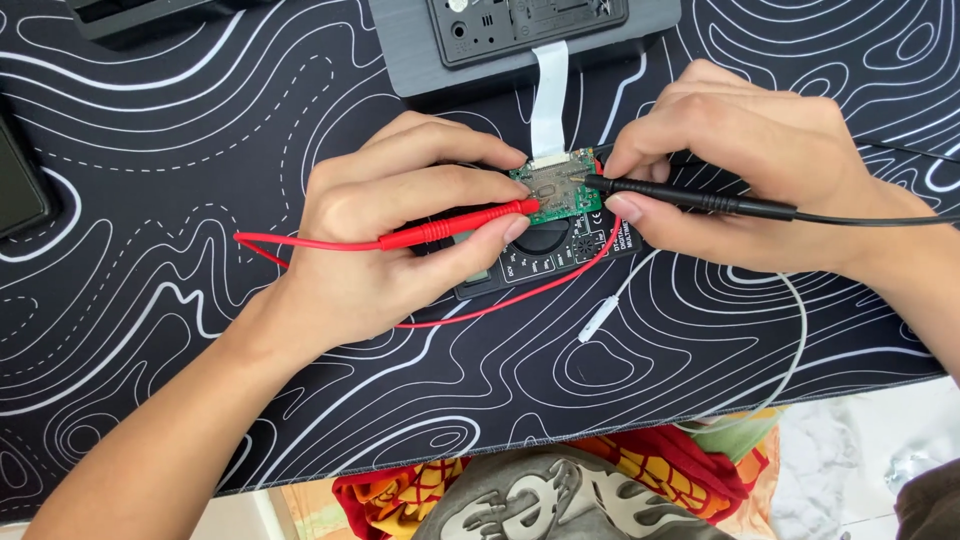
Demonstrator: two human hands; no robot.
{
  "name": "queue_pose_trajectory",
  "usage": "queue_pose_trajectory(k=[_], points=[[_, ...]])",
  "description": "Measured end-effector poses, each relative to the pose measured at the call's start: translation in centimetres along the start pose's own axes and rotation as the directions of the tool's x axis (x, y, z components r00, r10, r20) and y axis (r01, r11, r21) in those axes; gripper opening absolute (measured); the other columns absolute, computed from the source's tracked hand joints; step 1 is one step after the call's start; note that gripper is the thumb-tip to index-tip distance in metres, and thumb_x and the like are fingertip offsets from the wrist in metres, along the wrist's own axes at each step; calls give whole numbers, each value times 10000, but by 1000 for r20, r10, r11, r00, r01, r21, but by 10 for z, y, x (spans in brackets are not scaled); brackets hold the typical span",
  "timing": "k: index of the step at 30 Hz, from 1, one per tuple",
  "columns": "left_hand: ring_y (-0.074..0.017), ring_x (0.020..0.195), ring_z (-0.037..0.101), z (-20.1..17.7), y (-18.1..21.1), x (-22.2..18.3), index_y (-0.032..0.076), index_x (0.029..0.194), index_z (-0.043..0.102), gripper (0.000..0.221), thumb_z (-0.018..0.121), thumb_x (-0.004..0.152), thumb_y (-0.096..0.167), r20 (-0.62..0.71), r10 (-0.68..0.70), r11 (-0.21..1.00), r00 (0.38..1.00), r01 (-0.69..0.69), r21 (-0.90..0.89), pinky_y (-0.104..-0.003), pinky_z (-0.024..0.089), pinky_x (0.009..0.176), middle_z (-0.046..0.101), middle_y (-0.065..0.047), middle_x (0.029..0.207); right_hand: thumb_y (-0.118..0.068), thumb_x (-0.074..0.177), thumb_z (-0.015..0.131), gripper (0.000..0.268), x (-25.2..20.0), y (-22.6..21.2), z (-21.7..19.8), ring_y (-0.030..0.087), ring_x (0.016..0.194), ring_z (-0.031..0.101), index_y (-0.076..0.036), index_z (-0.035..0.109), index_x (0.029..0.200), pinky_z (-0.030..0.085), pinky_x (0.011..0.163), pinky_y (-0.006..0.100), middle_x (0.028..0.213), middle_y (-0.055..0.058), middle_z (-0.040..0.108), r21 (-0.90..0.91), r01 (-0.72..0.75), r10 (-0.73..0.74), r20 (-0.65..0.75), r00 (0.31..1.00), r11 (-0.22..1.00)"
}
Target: Testing a circuit board's components and connections using a digital multimeter's probes.
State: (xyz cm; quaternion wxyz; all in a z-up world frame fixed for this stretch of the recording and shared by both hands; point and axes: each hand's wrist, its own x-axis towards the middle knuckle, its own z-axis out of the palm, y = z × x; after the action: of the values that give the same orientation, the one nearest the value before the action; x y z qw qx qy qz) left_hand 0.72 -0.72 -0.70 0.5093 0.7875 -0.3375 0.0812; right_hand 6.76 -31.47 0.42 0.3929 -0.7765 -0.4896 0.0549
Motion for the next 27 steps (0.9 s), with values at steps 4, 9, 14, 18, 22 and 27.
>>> queue_pose_trajectory(k=[4, 9, 14, 18, 22, 27], points=[[-376, 1097, 805, 2, 1, 0, -59, 1153, 828, 93, 848, 1103, 17, -14, -6, 1000, 1000, 6, 5, -472, 598, 1057, 798, -240, 1228, 22, 1114, 771, 104, 4, -2, -2, 327, 976, 722, 94, 726, 1175, 567, 967, 428, 1111, 188, 749, -5, 53, -53, -16, 998, 999], [-369, 1105, 802, 3, 1, 0, -64, 1177, 825, 111, 833, 1116, 29, -13, -2, 1000, 1000, 2, 20, -471, 601, 1051, 801, -241, 1220, -3, 1122, 770, 86, 6, -3, -3, 391, 1182, 768, 58, 734, 1172, 570, 1088, 492, 1318, 257, 781, -36, 56, -56, -5, 998, 998], [-342, 1079, 812, 6, 2, -2, -48, 1213, 831, 118, 833, 1123, 28, -22, -20, 1000, 1000, 20, 18, -442, 612, 1017, 797, -248, 1269, -22, 1118, 768, 107, 3, 0, -4, 354, 1134, 801, 49, 711, 1175, 545, 1093, 502, 1312, 227, 814, -29, 63, -63, 0, 998, 998], [-344, 1117, 819, 11, 3, -1, -32, 1230, 826, 139, 813, 1124, 56, -24, -40, 999, 999, 40, -9, -435, 641, 1040, 799, -238, 1283, -54, 1101, 762, 129, 1, 0, -9, 337, 1138, 796, 31, 726, 1191, 541, 1086, 494, 1316, 190, 814, -37, 49, -48, 15, 999, 998], [-342, 1136, 822, 15, 2, 0, -19, 1226, 828, 132, 821, 1117, 56, -37, -32, 999, 999, 32, -6, -444, 633, 1056, 807, -227, 1289, -79, 1094, 766, 153, -1, 1, -13, 315, 1115, 793, 14, 733, 1211, 531, 1076, 479, 1323, 166, 810, -39, 50, -49, 26, 998, 998], [-350, 1135, 840, 14, 4, 0, -25, 1203, 821, 118, 803, 1114, 50, -27, -36, 999, 999, 35, -11, -448, 628, 1040, 832, -226, 1280, -94, 1102, 753, 175, -1, 2, -15, 311, 1180, 803, 3, 716, 1244, 532, 1119, 484, 1330, 160, 803, -67, 72, -70, 43, 997, 995]])
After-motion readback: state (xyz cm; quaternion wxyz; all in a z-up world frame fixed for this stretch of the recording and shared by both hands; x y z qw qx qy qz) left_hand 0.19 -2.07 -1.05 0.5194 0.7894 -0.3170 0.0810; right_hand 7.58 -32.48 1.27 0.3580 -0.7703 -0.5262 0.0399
